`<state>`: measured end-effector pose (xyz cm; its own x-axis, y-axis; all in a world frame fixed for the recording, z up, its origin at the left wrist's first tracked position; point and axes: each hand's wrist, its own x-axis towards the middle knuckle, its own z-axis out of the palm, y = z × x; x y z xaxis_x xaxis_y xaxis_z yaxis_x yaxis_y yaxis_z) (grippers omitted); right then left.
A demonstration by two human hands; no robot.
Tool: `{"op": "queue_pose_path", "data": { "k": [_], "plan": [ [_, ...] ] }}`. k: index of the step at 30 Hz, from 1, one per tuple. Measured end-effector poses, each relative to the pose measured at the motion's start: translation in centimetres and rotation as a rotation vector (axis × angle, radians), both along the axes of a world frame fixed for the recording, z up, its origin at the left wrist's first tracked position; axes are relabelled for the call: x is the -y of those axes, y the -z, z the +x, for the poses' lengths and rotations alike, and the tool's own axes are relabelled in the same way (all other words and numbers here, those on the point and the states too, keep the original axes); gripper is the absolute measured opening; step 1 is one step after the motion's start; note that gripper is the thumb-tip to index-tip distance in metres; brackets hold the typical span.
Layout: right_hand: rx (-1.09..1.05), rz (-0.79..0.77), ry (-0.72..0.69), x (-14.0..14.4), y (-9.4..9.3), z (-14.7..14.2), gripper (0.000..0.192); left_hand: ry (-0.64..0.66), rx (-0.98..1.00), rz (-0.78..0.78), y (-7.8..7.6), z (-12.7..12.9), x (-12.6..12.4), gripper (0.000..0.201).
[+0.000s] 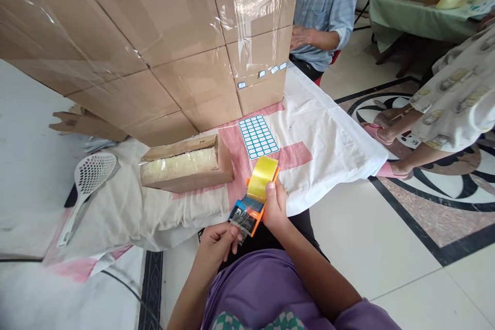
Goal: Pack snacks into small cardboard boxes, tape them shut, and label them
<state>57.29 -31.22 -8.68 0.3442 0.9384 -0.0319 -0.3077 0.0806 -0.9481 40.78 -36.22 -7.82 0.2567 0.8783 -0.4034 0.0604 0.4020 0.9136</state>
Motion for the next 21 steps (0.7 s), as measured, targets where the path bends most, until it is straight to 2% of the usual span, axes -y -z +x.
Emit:
{"op": "queue_pose_path", "data": {
  "k": [8, 12, 15, 21],
  "plan": [
    [-0.180, -0.129, 0.005, 3.0, -1.3, -0.2, 0.051, 0.025, 0.033, 0.110, 0.1, 0.7, 2.0, 0.055],
    [-0.130, -0.081, 0.080, 4.0, -1.0, 0.8, 0.048, 0.018, 0.042, 0.120, 0.8, 1.6, 3.1, 0.055],
    [-0.138, -0.087, 0.063, 4.6, -0.5, 1.2, 0.049, 0.008, 0.056, 0.123, 1.3, 2.1, 4.0, 0.055],
    [-0.256, -0.160, 0.037, 5.1, 0.1, 1.6, 0.052, 0.019, 0.035, 0.087, 0.9, 2.7, 4.6, 0.060]
  ]
}}
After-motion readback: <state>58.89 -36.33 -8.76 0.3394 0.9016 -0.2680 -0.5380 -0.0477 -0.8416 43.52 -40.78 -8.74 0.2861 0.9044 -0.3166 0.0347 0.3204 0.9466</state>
